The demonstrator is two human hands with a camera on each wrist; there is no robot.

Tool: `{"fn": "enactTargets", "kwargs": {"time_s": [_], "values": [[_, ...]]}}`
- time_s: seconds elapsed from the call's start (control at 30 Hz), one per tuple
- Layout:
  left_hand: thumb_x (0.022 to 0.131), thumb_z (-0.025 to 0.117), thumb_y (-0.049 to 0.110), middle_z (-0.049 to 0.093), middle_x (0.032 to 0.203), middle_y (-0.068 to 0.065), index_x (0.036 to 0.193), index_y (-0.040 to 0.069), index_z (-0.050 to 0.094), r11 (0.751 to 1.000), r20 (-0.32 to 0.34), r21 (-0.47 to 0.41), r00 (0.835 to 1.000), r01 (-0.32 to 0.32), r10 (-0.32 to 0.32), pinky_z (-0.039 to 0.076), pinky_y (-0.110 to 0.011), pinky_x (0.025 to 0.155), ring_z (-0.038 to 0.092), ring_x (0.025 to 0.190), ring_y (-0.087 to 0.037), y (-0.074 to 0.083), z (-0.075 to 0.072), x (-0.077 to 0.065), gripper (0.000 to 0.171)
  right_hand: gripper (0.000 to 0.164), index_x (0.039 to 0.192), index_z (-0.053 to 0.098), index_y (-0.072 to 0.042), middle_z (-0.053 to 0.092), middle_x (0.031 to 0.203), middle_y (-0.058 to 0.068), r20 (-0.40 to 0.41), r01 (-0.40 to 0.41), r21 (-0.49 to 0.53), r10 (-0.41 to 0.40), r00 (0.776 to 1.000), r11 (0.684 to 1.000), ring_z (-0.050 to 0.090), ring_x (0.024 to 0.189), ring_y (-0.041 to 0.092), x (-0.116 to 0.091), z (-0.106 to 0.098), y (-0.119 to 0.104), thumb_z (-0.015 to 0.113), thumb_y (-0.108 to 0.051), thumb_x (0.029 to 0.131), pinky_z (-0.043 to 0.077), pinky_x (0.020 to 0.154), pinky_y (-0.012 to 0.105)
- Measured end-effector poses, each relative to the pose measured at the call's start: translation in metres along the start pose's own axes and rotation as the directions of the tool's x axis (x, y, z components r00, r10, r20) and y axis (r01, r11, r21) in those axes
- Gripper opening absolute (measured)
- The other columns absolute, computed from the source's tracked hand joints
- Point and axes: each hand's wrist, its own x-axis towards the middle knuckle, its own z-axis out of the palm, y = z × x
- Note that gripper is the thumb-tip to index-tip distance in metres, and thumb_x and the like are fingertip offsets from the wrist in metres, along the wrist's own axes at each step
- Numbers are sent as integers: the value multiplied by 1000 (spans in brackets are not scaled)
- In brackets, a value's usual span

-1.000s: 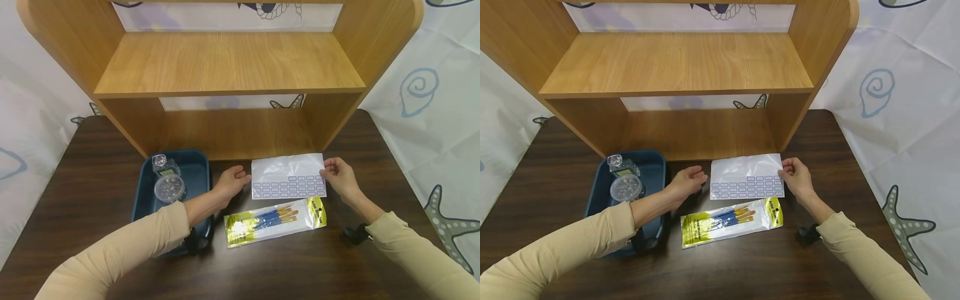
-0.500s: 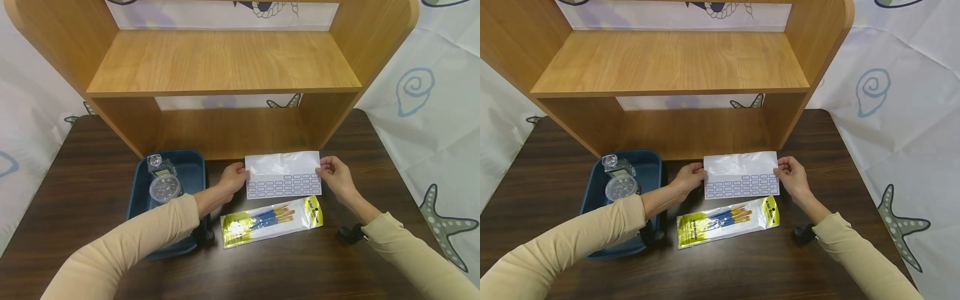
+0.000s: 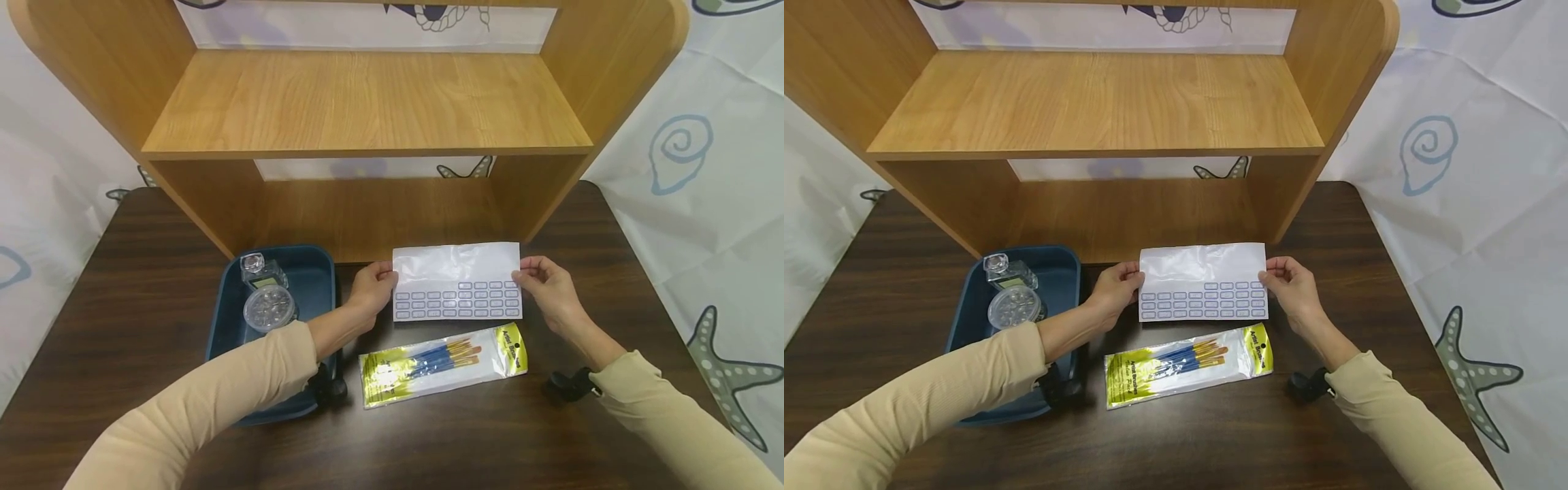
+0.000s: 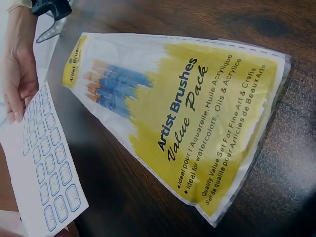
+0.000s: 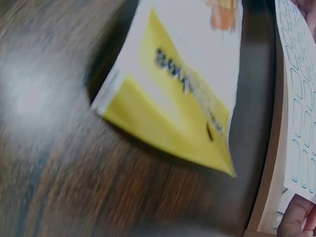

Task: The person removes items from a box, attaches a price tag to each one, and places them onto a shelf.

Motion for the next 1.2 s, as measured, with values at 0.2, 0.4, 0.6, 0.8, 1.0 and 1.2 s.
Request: {"fn": "enactTargets", "kwargs": {"time_s": [0.2,0.4,0.6,0.8,1.0,1.2], "values": [[105,50,6,56,139,-26,148,-5,42,998,-8,-66,1000,-1,1,44,-47,116,56,127,-34,1,-2,-4,45,12,107,56,-11,58,84,-14,34,-85,171,81,996,982,56,80,0,-3,3,-4,61,-1,101,51,70,13],[104,55,6,55,142,-27,148,-5,38,997,-41,-67,999,-27,24,44,-46,115,56,130,-36,3,-4,-9,48,13,104,57,-14,60,84,-12,43,-108,249,100,994,962,58,79,1,-5,5,-8,60,-1,101,51,69,14],[103,58,7,48,146,-23,144,-3,41,997,-85,-62,996,-41,36,44,-46,117,50,138,-37,2,-9,-16,45,17,99,59,-17,60,84,-11,48,-104,290,94,994,951,59,80,2,-6,8,-12,60,0,101,52,70,15],[102,59,6,53,137,-23,135,-3,48,994,-81,-47,992,-98,94,49,-43,106,56,129,-36,0,-6,-25,35,22,96,60,-20,60,84,-12,44,-101,318,92,995,943,58,80,2,-8,9,-16,59,1,101,51,69,14],[99,62,2,55,136,-22,134,-3,51,985,-37,-25,984,-173,172,49,-44,110,56,128,-36,2,0,-29,37,27,90,63,-23,62,81,-12,48,-108,349,97,994,931,60,77,2,-10,10,-19,59,2,101,50,67,15],[94,68,0,63,135,-20,129,-3,58,927,50,98,932,-363,360,45,-47,116,59,129,-35,8,8,-28,36,27,91,64,-23,64,83,-11,70,-119,363,101,992,924,62,78,3,-13,12,-24,59,1,101,52,69,15]]}}
